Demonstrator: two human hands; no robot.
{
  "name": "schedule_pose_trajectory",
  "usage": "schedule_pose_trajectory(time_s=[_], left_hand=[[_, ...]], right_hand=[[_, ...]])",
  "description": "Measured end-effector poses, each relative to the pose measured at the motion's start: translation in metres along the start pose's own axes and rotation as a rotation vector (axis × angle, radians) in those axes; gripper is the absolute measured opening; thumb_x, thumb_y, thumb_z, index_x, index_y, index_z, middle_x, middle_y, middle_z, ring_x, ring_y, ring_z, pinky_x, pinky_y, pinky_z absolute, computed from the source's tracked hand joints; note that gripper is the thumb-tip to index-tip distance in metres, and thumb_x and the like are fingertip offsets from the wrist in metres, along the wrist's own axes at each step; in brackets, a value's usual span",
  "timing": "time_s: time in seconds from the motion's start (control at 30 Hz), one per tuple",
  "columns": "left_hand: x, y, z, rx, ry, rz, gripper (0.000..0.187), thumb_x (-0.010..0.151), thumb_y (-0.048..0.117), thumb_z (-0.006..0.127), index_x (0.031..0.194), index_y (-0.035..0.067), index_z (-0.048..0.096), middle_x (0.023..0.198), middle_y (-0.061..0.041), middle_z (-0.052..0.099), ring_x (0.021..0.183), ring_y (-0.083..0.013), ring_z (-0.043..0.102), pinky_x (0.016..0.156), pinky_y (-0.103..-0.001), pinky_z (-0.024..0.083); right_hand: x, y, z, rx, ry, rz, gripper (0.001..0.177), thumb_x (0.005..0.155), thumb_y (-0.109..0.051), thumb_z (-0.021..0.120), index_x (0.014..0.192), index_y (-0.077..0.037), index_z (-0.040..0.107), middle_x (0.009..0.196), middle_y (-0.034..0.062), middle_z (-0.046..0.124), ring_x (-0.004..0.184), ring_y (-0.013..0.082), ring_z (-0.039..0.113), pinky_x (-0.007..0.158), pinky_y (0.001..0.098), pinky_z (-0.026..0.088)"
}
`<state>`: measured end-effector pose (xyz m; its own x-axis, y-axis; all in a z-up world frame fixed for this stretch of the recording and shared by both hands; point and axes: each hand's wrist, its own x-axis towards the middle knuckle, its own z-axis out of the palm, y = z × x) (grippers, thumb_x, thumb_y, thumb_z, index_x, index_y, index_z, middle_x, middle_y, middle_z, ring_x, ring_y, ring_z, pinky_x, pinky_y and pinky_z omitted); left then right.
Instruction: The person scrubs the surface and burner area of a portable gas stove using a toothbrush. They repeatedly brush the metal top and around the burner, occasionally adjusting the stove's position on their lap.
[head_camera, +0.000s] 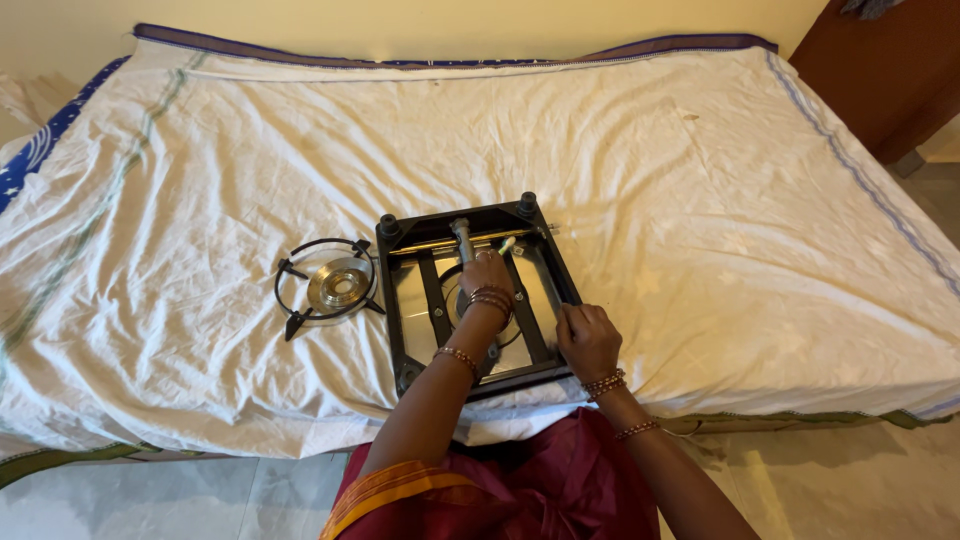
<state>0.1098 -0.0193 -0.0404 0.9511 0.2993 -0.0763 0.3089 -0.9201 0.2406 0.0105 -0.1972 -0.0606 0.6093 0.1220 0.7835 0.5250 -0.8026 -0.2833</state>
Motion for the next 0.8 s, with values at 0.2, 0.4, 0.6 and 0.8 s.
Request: schedule_pose_trajectory(time_s=[0.2,0.4,0.6,0.8], left_hand=[[-0.001,-0.003,0.003,-0.026,-0.059,0.016,0.029,0.095,0.017,0.064,0.122,0.007,0.071,0.146,-0.01,0.053,0.109,-0.0315,0.07,0.083,-0.041,0.061],[-0.053,-0.027,-0.007,-0.01,-0.122,0.185,0.03,0.098,0.015,0.058,0.125,0.015,0.071,0.133,-0.016,0.06,0.111,-0.0317,0.069,0.088,-0.043,0.06],[-0.112,-0.056,-0.013,-0.115,-0.297,0.291,0.04,0.099,0.015,0.052,0.135,0.027,0.066,0.134,-0.018,0.06,0.109,-0.0362,0.069,0.095,-0.047,0.056],[-0.102,-0.067,-0.008,-0.09,-0.535,0.45,0.056,0.09,0.01,0.057,0.141,0.031,0.063,0.134,-0.01,0.069,0.116,-0.0289,0.069,0.101,-0.044,0.052]], right_hand=[[0.004,0.001,-0.002,0.023,0.009,-0.018,0.007,0.087,-0.01,0.072,0.093,-0.007,0.074,0.084,0.0073,0.069,0.08,0.0256,0.067,0.066,0.0379,0.055],[0.0,0.002,-0.002,0.021,-0.026,0.01,0.005,0.088,-0.011,0.073,0.092,-0.008,0.075,0.082,0.0071,0.069,0.079,0.0262,0.067,0.065,0.0385,0.054],[-0.001,0.0,0.0,0.005,-0.009,-0.001,0.004,0.089,-0.012,0.071,0.091,-0.009,0.074,0.081,0.0057,0.068,0.079,0.025,0.066,0.065,0.038,0.054],[-0.003,0.002,0.0,-0.021,-0.02,0.003,0.004,0.09,-0.013,0.071,0.091,-0.01,0.074,0.081,0.0051,0.068,0.079,0.0245,0.066,0.065,0.0379,0.054]])
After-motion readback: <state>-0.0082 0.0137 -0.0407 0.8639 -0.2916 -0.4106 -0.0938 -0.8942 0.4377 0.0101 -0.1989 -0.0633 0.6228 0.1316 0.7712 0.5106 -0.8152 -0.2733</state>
